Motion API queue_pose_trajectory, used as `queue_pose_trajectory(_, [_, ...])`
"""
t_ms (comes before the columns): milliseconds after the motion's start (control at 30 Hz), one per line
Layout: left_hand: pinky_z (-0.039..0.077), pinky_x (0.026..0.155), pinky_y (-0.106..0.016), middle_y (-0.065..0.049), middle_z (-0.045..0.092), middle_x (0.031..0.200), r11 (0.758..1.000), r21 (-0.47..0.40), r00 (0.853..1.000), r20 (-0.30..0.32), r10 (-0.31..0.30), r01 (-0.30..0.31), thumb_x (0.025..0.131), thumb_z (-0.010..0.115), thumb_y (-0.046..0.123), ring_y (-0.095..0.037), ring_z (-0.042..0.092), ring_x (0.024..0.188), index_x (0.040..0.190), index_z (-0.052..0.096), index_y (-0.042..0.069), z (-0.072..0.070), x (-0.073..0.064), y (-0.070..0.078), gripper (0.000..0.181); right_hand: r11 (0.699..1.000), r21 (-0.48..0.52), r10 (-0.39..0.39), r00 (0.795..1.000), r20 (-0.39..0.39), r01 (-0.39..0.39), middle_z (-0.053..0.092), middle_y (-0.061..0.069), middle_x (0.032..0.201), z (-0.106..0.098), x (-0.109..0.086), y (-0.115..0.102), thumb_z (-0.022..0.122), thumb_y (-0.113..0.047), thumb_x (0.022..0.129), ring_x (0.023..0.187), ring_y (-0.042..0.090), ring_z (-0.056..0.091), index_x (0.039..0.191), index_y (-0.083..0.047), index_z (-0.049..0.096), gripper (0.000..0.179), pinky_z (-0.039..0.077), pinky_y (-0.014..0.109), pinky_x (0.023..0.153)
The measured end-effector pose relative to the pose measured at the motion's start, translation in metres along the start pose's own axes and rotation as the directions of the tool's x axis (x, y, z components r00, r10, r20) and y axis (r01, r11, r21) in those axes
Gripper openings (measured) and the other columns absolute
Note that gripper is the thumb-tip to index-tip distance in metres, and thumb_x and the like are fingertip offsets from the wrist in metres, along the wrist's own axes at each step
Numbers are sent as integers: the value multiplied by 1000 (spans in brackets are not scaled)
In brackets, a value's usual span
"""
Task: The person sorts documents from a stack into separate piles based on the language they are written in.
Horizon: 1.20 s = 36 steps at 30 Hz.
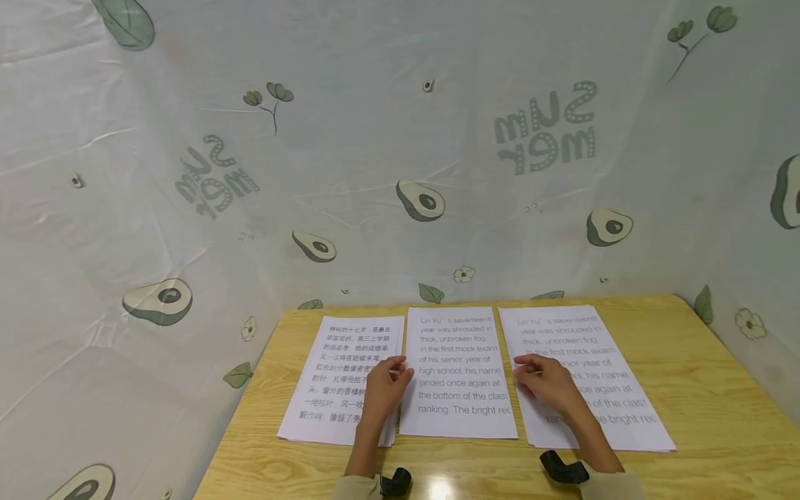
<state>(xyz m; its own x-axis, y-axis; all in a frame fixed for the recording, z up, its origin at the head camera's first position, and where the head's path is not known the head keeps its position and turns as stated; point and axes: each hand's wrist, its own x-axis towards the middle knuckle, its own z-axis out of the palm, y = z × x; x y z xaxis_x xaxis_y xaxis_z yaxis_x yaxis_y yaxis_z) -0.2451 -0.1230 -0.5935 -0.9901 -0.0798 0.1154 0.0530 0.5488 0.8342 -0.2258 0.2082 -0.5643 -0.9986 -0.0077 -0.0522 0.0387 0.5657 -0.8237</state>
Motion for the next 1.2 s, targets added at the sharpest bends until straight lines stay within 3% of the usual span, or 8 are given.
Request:
queue_pose_trajectory(400, [50,70,-21,-6,67,97,999,45,1000,-16,-26,27,93,80,19,-13,58,83,129,74,-3,3,-1,-9,42,1000,-9,-3,1000,22,3,76,15,105,9,-2,0,68,-20,103,77,14,71,133,10,67,42,54,27,67])
queue_pose_trajectory(667, [44,72,-27,-7,60,92,991,130,1000,1,-2,2,92,79,18,-16,52,81,113,77,-2,5,0,-7,28,994,-103,-32,999,7,32,77,13,106,14,-3,-2,68,-20,102,82,14,68,132,7,69,40,53,30,74])
queue_pose_trajectory(900, [43,75,-31,-6,60,97,986,167,1000,3,22,-22,93,78,21,-15,51,84,127,76,0,6,0,-3,41,986,-154,-55,998,13,57,76,15,109,18,-1,-9,71,-21,101,99,28,71,131,9,70,42,55,40,83])
queue_pose_trajectory(1200, [46,70,-24,-5,66,102,993,118,999,23,27,-30,96,78,21,-12,54,80,132,74,4,6,4,1,40,984,-159,-80,997,-9,78,76,17,110,19,0,-13,72,-18,99,101,34,73,130,7,71,39,56,42,84])
